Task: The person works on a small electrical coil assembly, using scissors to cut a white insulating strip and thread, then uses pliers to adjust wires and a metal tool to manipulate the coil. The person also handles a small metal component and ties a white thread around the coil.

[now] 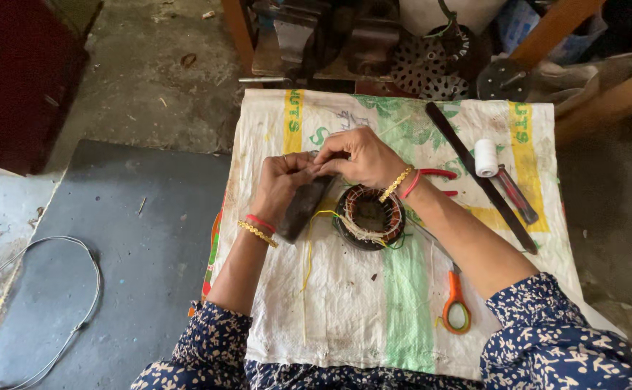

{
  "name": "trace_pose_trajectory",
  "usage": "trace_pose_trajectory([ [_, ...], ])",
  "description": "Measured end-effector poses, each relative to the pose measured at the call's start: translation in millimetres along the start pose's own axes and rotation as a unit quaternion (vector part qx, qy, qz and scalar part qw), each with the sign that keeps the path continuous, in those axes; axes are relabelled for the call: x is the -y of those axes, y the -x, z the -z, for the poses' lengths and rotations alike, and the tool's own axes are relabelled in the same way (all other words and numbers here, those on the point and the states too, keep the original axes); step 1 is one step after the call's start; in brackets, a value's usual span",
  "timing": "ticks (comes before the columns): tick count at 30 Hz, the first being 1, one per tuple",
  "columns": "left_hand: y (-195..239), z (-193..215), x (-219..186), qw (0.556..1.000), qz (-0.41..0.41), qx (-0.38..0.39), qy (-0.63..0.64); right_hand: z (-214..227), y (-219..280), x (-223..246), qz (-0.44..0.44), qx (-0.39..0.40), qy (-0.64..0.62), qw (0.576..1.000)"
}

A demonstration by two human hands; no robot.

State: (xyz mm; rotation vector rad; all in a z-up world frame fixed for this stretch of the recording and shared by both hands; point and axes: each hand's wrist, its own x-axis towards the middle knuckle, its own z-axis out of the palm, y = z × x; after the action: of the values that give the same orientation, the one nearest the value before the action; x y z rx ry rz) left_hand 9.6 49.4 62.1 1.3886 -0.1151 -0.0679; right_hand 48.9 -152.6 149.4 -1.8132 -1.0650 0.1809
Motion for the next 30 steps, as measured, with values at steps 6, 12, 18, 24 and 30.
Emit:
trace_pose_trajectory([
  [6, 9, -5, -9, 0.996, -0.001, -0.035, -0.087, 5, 33, -5, -0.024, -0.121, 0.156, 0.98],
  [12, 30, -23, 1, 0.795, -0.018, -0.094, -0.599, 11, 148, -32, -0.098, -0.398, 0.069, 0.91],
  [18, 16, -25, 7, 0.769, 0.057, -0.065, -0.633, -50, 246, -52, -0.18, -0.497, -0.006, 0.849],
  [24, 31, 11, -19, 0.852, 0.061, -0.089, -0.513, -65, 253, -43, -0.176, -0.514, -0.092, 0.835],
  [30, 127, 67, -22, 0.911, 0.209, -0.216, -0.282, -48, 225, -18, -0.149, -0.471, -0.173, 0.852],
])
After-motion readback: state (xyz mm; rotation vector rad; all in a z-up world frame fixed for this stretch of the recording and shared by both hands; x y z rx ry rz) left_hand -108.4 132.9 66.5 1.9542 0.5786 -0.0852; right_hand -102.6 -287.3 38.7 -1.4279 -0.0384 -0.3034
